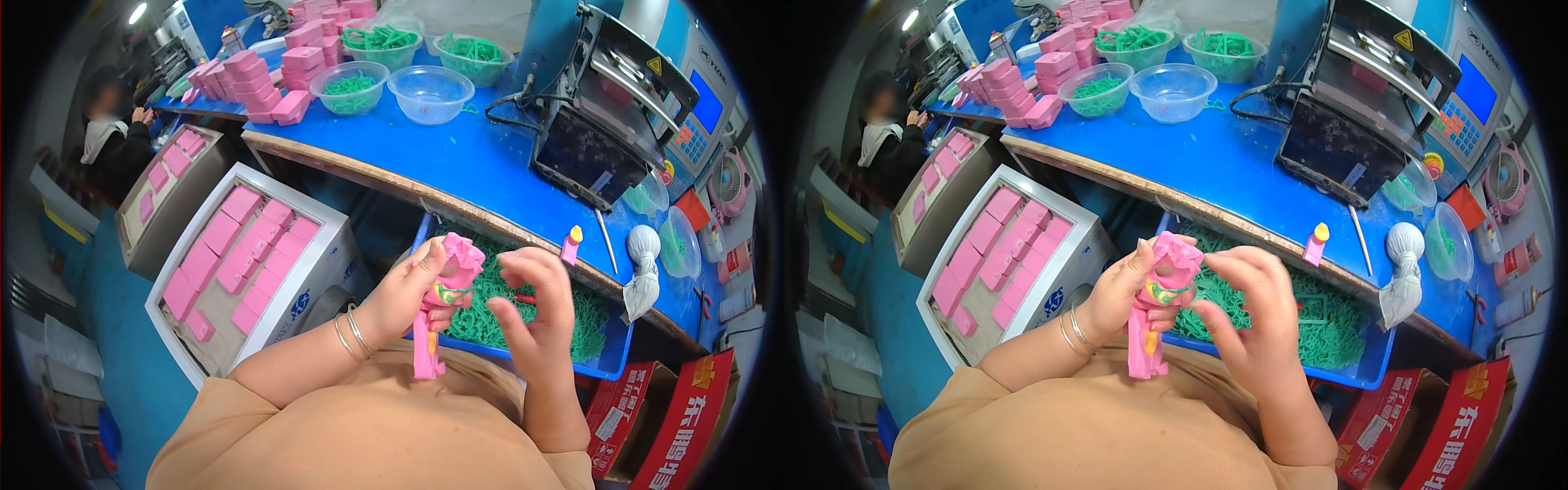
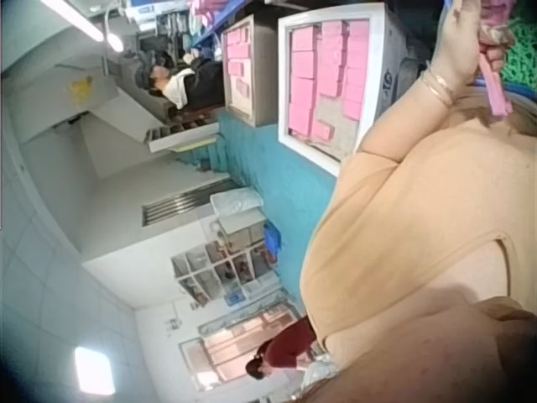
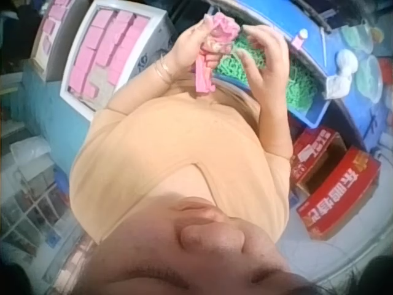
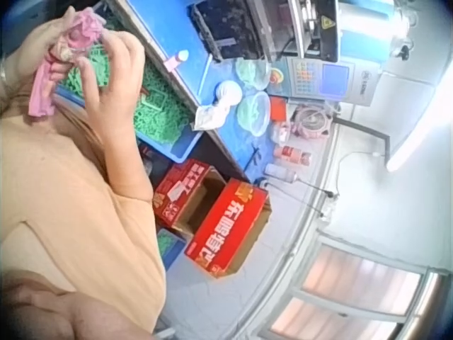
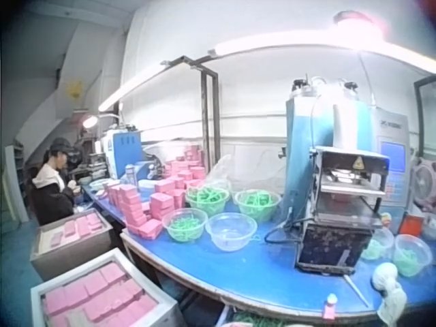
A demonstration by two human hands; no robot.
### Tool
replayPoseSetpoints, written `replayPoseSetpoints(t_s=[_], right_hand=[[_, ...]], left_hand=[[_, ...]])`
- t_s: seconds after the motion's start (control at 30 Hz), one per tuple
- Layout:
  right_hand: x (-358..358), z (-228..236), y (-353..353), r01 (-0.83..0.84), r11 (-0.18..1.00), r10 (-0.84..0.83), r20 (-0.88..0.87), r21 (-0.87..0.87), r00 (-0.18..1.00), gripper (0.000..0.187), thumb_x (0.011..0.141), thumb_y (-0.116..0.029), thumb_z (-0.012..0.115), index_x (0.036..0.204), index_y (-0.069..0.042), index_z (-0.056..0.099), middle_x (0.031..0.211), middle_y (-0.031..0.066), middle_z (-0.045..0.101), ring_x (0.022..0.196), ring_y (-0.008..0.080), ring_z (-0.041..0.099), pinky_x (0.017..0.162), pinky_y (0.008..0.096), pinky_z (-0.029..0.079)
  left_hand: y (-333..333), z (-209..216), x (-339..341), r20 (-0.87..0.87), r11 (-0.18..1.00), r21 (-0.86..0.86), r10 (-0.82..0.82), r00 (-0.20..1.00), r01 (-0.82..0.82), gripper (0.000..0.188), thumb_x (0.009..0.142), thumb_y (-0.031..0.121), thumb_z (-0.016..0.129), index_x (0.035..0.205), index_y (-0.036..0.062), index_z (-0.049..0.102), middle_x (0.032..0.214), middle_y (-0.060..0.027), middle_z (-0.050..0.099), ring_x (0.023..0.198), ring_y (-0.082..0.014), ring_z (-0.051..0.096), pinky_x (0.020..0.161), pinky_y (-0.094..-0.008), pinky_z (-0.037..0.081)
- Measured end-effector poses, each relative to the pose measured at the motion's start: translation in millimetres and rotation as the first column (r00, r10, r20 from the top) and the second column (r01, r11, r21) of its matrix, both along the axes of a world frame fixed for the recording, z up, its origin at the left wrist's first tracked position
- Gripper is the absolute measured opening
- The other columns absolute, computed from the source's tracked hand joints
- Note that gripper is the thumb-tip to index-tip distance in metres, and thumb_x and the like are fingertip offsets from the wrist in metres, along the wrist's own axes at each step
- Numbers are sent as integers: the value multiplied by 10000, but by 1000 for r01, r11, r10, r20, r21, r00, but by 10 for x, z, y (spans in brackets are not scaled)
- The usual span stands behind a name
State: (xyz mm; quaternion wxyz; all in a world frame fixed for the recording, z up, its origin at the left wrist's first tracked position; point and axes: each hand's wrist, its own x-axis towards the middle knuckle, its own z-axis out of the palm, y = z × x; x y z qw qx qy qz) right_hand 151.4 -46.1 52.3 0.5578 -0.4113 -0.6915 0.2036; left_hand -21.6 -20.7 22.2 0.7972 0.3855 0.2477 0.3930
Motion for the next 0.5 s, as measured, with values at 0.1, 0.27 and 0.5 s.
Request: replayPoseSetpoints(t_s=[0.1,0.27,0.5], right_hand=[[-35,23,30,-210,974,173,318,85,932,242,679,-30,677,910,-42,603,842,83,562,737,241,538,633,310,439],[-110,-95,56,-176,972,104,384,155,917,159,680,-25,660,808,-45,569,748,69,537,641,241,509,548,343,413],[-151,-227,45,-145,976,80,350,165,933,163,670,6,645,788,-51,548,726,66,523,634,248,505,538,338,408]], left_hand=[[-71,-4,29,34,1000,-4,-1,999,1,539,929,484,316,1271,68,338,868,-90,518,525,-90,401,475,-233,388],[-81,-15,42,-125,997,72,24,992,-15,550,937,468,318,1308,62,309,966,-62,525,677,-81,469,546,-235,435],[-100,-18,84,-204,991,104,108,973,-88,553,938,466,317,1306,53,314,988,-53,523,714,-74,472,580,-219,439]])
